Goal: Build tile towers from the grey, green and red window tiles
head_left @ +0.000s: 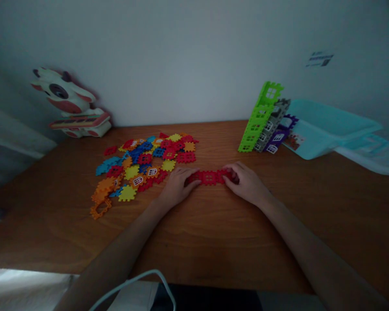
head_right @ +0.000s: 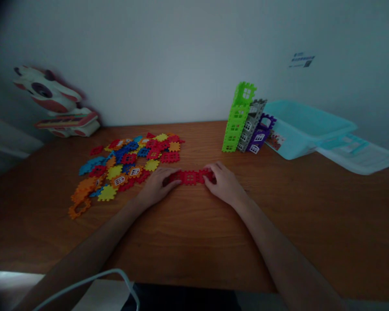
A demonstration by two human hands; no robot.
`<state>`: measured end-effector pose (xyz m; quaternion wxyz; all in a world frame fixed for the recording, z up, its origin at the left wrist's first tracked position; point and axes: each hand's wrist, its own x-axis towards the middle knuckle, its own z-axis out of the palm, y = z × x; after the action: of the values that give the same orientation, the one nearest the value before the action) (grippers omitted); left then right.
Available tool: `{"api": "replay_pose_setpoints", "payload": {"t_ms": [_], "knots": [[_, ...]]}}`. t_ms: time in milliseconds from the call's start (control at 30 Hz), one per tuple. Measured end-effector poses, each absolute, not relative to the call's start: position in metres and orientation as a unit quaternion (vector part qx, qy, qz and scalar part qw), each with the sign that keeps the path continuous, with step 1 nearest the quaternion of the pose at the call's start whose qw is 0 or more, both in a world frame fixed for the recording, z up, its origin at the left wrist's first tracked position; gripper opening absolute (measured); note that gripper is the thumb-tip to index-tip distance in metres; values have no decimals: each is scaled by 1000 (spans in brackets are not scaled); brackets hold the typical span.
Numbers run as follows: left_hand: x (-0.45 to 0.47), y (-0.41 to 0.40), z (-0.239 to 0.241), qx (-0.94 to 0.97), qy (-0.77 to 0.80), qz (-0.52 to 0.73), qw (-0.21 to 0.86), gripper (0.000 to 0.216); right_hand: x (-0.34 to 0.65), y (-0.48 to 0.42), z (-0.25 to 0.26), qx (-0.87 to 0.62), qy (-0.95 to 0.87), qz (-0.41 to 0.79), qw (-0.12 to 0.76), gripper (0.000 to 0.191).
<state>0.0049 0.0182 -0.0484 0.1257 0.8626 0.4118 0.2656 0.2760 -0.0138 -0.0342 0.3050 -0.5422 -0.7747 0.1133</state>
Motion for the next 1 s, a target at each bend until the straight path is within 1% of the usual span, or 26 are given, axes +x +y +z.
{"api": "replay_pose_setpoints", "payload": {"t_ms": [167, 700, 1000], "knots": [[5, 19, -49, 863, 408, 272, 125, 40, 277, -16, -31, -526, -785, 122, 304, 15], [4, 19, -49, 856, 420, 269, 132, 39, 282, -15, -31, -489, -797, 174, 310, 15], [4, 18, -44, 849, 430, 266, 150, 43, 282, -15, -32, -507, -775, 187, 326, 18]]}}
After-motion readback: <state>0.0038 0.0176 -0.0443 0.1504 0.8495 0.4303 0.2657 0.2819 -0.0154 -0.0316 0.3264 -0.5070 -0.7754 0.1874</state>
